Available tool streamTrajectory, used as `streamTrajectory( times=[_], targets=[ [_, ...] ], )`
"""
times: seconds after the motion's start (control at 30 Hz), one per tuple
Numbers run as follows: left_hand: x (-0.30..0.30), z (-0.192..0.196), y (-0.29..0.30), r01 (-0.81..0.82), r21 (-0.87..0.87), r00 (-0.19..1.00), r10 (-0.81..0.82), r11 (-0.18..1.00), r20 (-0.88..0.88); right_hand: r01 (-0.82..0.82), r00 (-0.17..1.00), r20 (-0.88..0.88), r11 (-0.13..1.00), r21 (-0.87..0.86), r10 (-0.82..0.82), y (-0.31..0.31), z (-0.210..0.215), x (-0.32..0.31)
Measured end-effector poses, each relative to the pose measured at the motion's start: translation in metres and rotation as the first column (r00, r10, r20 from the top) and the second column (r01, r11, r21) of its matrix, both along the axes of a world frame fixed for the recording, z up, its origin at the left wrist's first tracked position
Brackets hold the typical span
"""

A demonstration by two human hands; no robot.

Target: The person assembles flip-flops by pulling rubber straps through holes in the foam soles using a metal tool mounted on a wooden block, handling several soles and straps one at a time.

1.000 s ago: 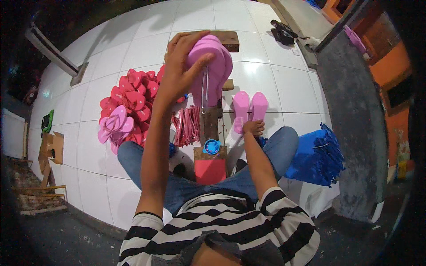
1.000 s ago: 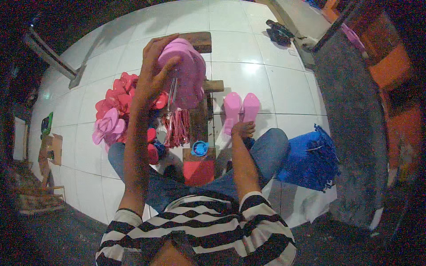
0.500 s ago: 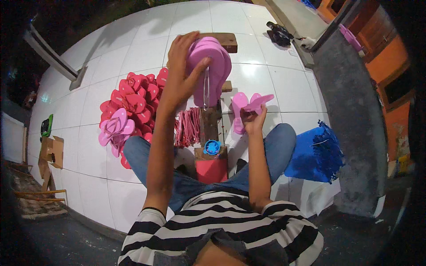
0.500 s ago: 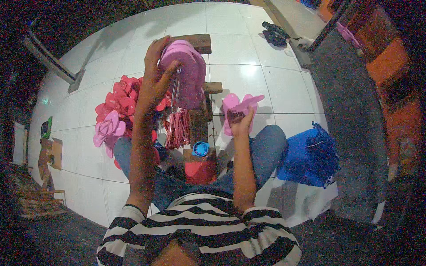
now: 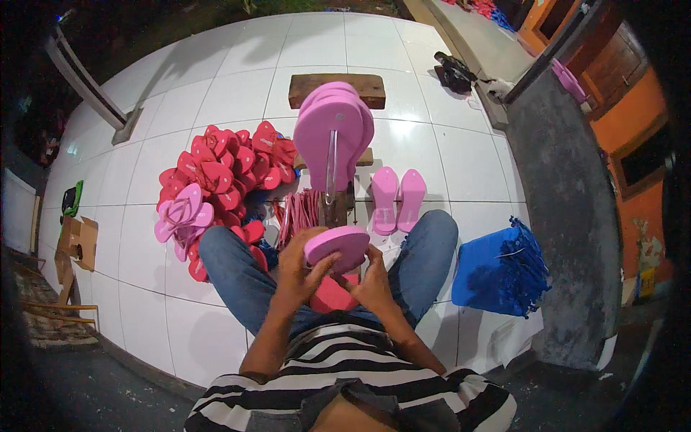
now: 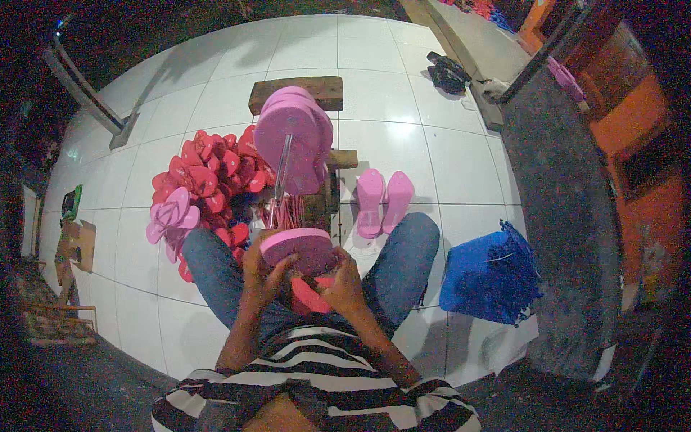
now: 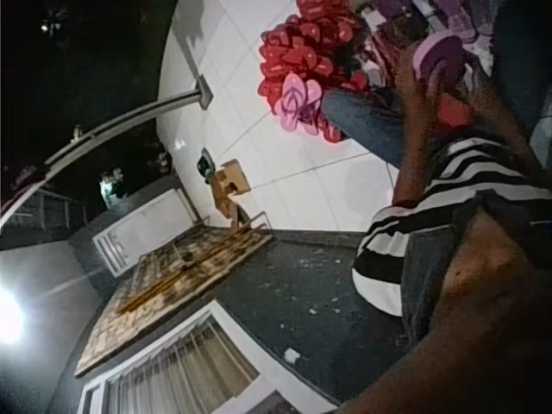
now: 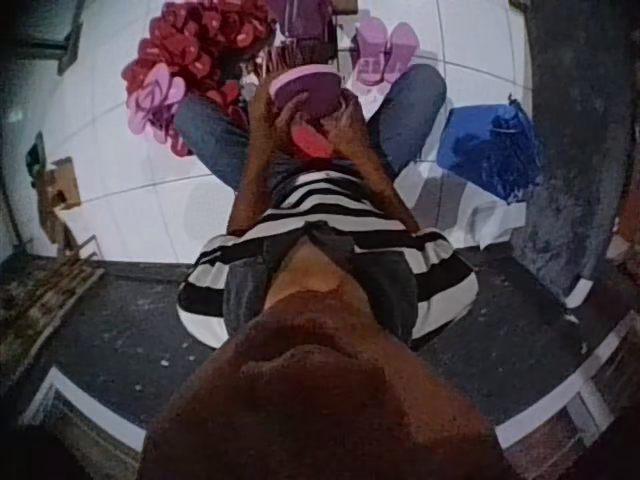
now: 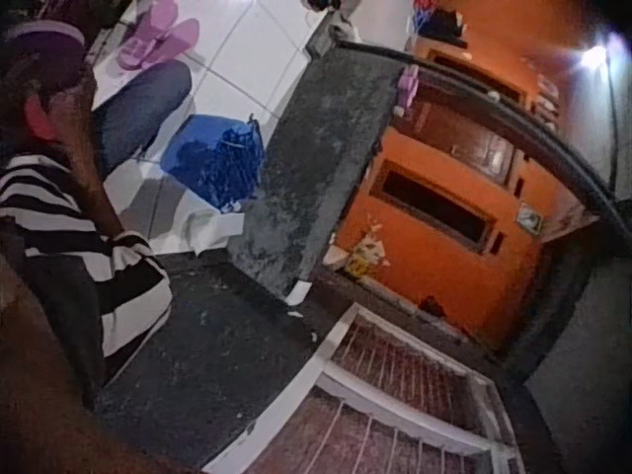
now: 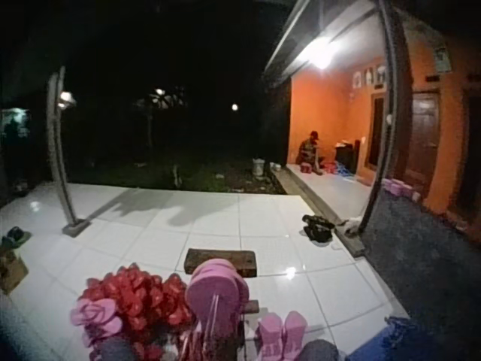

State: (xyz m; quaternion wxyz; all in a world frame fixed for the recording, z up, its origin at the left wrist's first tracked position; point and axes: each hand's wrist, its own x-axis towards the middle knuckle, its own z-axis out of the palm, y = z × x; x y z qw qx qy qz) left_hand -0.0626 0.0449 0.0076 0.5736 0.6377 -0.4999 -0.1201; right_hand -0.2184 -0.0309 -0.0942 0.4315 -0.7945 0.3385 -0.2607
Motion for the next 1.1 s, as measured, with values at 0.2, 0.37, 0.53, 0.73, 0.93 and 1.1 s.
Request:
streamTrajectory(
  times=[0.2, 0.37, 0.53, 0.73, 0.93, 1.1],
  targets=[
    [0.032, 0.018, -0.008, 0.165, -0.077, 0.961, -0.143, 0.983, 0.238, -0.122, 0.893, 0.383, 0.946, -0.3, 0.236, -0.035, 0.084, 0.024],
    [0.04, 0.036, -0.017, 0.175, -0.289, 0.953, -0.088, 0.941, 0.29, -0.024, 0.851, 0.424, 0.831, -0.556, 0.309, -0.055, 0.117, 0.035],
    [0.044, 0.039, -0.024, 0.192, -0.436, 0.965, -0.089, 0.879, 0.247, 0.03, 0.852, 0.433, 0.799, -0.601, 0.294, -0.053, 0.128, 0.041],
    [0.047, 0.041, -0.03, 0.191, -0.465, 0.98, -0.138, 0.864, 0.146, 0.047, 0.856, 0.449, 0.824, -0.565, 0.258, -0.055, 0.121, 0.048],
    [0.044, 0.049, -0.038, 0.094, -0.473, 0.994, -0.052, 0.876, 0.101, 0.079, 0.861, 0.472, 0.867, -0.492, 0.19, -0.055, 0.127, 0.055],
    [0.033, 0.076, -0.035, 0.012, -0.276, 0.975, -0.072, 0.961, -0.211, 0.153, 0.922, 0.387, 0.934, -0.323, -0.017, -0.035, 0.147, 0.054]
  ],
)
